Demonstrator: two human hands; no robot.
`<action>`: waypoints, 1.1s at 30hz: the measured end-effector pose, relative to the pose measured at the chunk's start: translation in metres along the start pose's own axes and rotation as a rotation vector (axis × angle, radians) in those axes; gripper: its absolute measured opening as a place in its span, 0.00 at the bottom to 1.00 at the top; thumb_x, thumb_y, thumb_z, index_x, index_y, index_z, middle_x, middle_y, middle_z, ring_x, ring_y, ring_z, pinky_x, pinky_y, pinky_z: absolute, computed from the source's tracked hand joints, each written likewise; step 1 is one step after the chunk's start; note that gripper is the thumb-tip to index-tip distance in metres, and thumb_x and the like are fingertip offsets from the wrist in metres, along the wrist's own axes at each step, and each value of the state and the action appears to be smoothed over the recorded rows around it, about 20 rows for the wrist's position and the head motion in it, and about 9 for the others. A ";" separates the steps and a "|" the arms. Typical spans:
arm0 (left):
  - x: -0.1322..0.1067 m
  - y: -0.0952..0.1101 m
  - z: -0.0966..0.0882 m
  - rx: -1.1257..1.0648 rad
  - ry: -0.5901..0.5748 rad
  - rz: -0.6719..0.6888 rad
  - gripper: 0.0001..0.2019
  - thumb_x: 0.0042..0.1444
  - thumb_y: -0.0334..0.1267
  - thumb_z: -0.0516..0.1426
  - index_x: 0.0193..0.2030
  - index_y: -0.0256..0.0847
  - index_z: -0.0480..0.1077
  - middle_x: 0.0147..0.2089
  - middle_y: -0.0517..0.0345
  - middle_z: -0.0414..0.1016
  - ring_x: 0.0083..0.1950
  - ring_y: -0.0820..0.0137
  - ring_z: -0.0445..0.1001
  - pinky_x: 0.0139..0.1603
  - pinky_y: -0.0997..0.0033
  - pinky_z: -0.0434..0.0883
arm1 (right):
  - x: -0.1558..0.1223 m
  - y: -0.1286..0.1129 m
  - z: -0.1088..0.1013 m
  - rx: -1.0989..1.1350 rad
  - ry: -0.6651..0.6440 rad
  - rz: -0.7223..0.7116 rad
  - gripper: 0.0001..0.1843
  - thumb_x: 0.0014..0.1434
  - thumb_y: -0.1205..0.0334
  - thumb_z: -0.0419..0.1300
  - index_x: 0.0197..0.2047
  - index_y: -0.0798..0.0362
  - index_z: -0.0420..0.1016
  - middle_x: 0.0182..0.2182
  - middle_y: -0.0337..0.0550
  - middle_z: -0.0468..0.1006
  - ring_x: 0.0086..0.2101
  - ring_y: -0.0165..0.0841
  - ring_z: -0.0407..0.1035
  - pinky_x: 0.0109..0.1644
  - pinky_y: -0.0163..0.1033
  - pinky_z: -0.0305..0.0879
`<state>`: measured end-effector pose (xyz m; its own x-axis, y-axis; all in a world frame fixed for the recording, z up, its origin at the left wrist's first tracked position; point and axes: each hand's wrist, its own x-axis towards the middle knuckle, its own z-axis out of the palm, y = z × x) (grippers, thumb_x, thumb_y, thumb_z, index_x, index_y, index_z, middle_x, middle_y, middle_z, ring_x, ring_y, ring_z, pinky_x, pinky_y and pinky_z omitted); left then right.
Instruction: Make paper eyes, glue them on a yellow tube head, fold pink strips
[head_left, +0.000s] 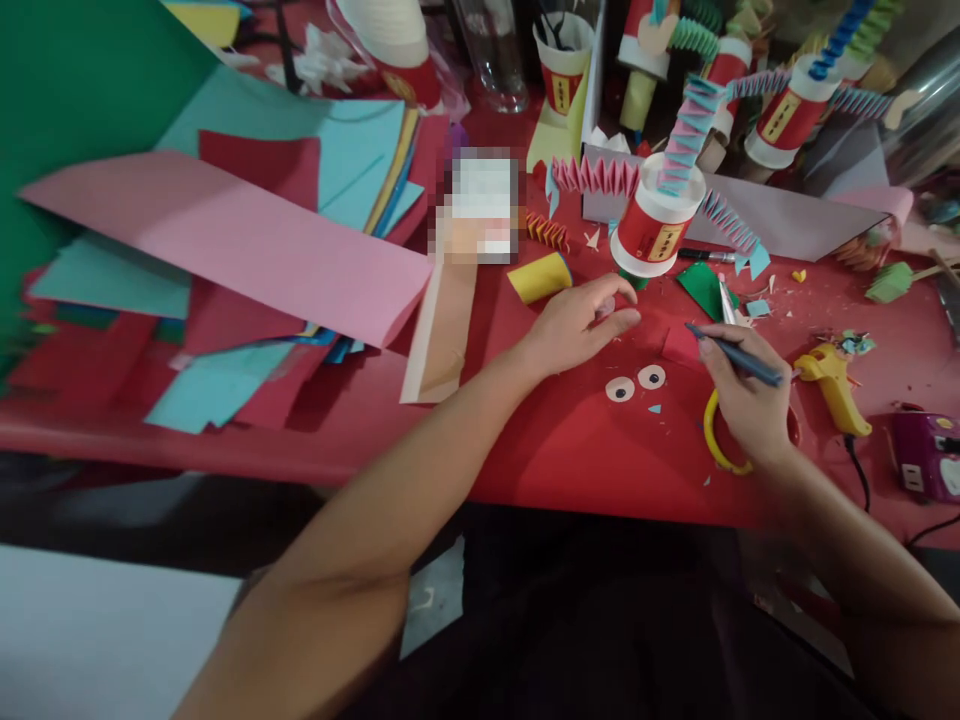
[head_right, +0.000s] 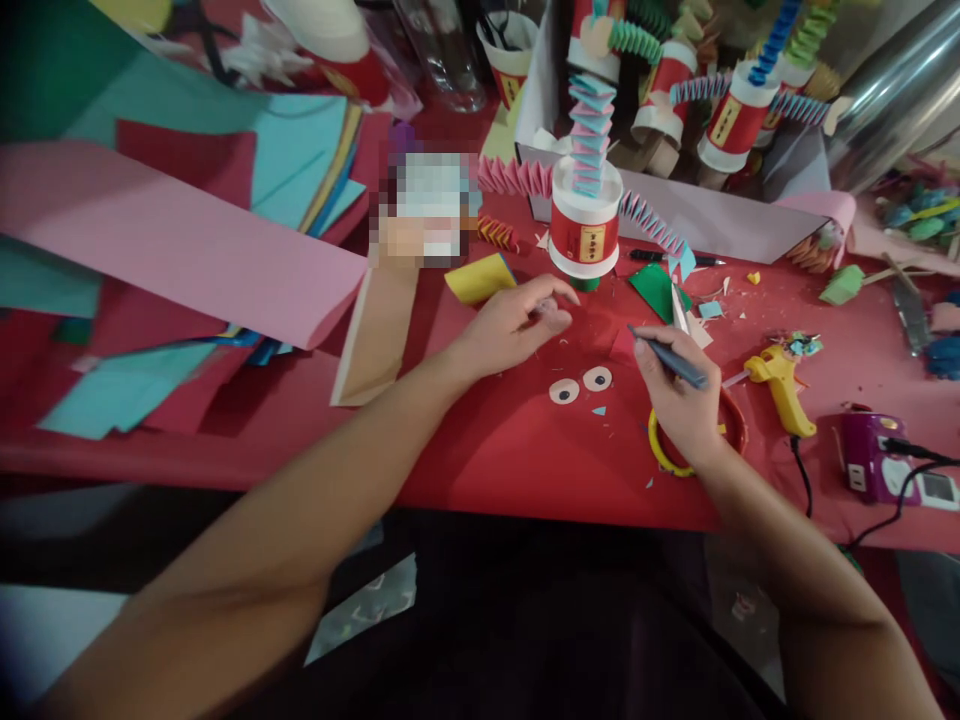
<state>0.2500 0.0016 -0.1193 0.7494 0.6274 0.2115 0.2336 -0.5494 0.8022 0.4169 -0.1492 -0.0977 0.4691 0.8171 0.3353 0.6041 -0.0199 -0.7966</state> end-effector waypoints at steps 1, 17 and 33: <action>0.000 -0.001 0.000 -0.006 0.003 0.004 0.13 0.67 0.46 0.49 0.43 0.41 0.68 0.28 0.63 0.67 0.28 0.72 0.65 0.32 0.71 0.64 | 0.000 0.001 0.000 -0.003 -0.022 0.002 0.07 0.61 0.59 0.61 0.41 0.48 0.79 0.36 0.40 0.82 0.36 0.34 0.76 0.41 0.42 0.73; -0.006 -0.004 0.002 -0.092 0.179 -0.061 0.06 0.62 0.32 0.54 0.42 0.42 0.73 0.33 0.60 0.74 0.31 0.73 0.71 0.37 0.72 0.69 | -0.001 0.024 0.003 -0.178 -0.092 -0.245 0.15 0.60 0.63 0.58 0.49 0.47 0.79 0.36 0.46 0.82 0.39 0.42 0.73 0.48 0.52 0.69; -0.016 0.018 0.026 -0.383 0.096 -0.146 0.07 0.54 0.30 0.58 0.40 0.41 0.69 0.36 0.58 0.78 0.39 0.71 0.77 0.43 0.70 0.74 | 0.007 -0.001 0.013 0.576 -0.098 0.191 0.09 0.58 0.53 0.62 0.32 0.50 0.74 0.24 0.35 0.75 0.28 0.31 0.73 0.37 0.39 0.70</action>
<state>0.2579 -0.0326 -0.1224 0.6603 0.7419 0.1162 0.0722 -0.2168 0.9735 0.4113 -0.1364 -0.1013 0.4572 0.8793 0.1337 0.0573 0.1210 -0.9910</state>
